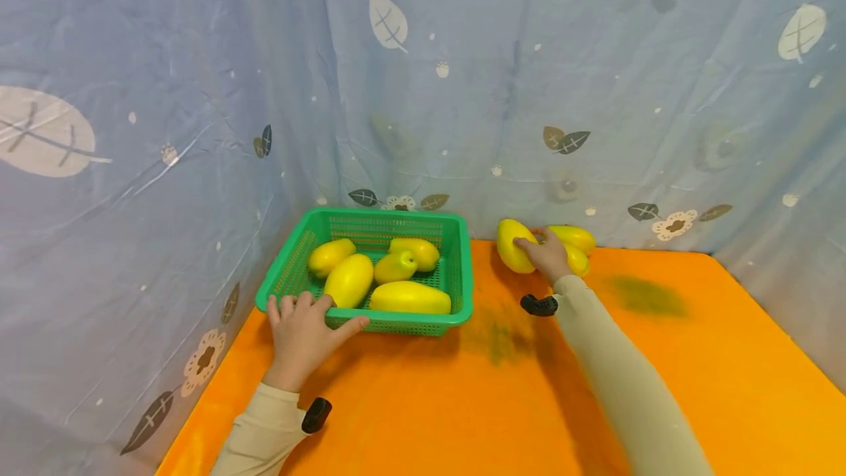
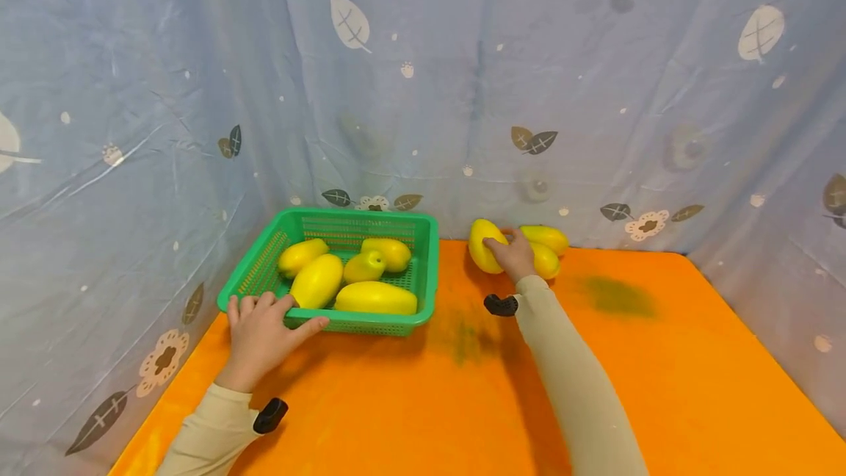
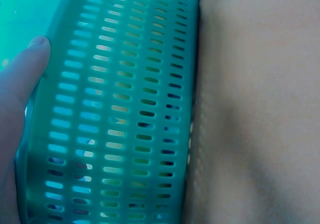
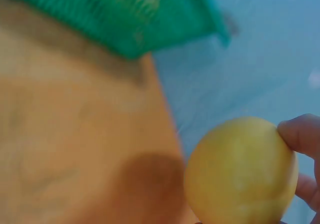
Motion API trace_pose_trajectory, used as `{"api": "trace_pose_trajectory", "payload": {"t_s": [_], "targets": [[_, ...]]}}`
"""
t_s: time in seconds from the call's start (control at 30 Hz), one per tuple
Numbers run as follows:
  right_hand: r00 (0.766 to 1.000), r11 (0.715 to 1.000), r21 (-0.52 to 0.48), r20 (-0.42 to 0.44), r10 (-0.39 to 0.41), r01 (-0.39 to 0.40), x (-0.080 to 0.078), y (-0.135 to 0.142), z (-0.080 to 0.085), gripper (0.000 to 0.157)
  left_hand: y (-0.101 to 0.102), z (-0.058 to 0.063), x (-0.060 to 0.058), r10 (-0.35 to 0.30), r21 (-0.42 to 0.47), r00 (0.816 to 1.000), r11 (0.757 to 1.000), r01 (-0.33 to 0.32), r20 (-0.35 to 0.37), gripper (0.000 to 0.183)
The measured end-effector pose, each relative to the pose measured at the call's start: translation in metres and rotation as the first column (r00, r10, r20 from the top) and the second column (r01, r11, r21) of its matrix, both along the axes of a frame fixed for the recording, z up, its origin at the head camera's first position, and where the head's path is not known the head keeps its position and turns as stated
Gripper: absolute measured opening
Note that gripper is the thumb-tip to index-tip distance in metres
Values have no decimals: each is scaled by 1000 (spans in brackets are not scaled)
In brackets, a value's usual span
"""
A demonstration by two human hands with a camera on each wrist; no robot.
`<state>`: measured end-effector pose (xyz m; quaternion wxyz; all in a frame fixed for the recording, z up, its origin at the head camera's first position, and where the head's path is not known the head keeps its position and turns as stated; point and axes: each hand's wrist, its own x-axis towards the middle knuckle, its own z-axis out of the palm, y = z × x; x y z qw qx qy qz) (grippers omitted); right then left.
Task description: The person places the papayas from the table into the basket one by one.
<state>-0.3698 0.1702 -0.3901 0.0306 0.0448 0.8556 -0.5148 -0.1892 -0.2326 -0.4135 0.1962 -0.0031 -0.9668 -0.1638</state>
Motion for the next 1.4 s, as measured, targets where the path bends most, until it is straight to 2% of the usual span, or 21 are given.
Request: {"api": "trace_pose_trajectory", "payload": {"t_s": [0.13, 0.2, 0.3, 0.4, 0.57, 0.7, 0.77, 0.9, 1.0, 1.27, 1.4], "targets": [[998, 987, -150, -20, 53, -55, 7, -16, 32, 70, 0, 1, 0, 3, 3, 1000, 1000, -3, -5, 72], [995, 979, -179, -36, 93, -98, 12, -29, 49, 68, 0, 2, 0, 4, 10, 1000, 1000, -4, 4, 71], [987, 977, -144, -50, 150, -156, 24, -52, 70, 64, 0, 2, 0, 1, 18, 1000, 1000, -1, 23, 72], [978, 974, -85, -50, 204, -208, 36, -77, 79, 61, 0, 1, 0, -2, 19, 1000, 1000, 2, 31, 73], [962, 962, 59, -56, 269, -265, 46, -125, 74, 57, -2, 0, 0, 8, 11, 999, 1000, -8, 42, 73], [956, 941, 227, -93, 276, -250, 54, -150, 61, 57, -1, -2, 1, 4, 15, 999, 1000, -5, 50, 74], [958, 937, 267, -114, 265, -227, 57, -156, 56, 59, 0, -2, 0, 0, 17, 999, 1000, 0, 40, 73], [963, 948, 257, -139, 229, -188, 61, -160, 52, 62, -1, 0, 0, -6, 18, 1000, 1000, 6, 24, 71], [964, 948, 259, -137, 228, -187, 61, -160, 52, 63, -1, 1, -1, -5, 15, 999, 1000, 4, 31, 70], [967, 949, 237, -97, 234, -206, 61, -154, 60, 64, 0, 2, -1, 4, 15, 999, 1000, -5, 43, 72], [973, 959, 189, -49, 224, -211, 60, -139, 70, 66, 0, 1, 0, 3, 21, 999, 1000, -4, 41, 72]]}}
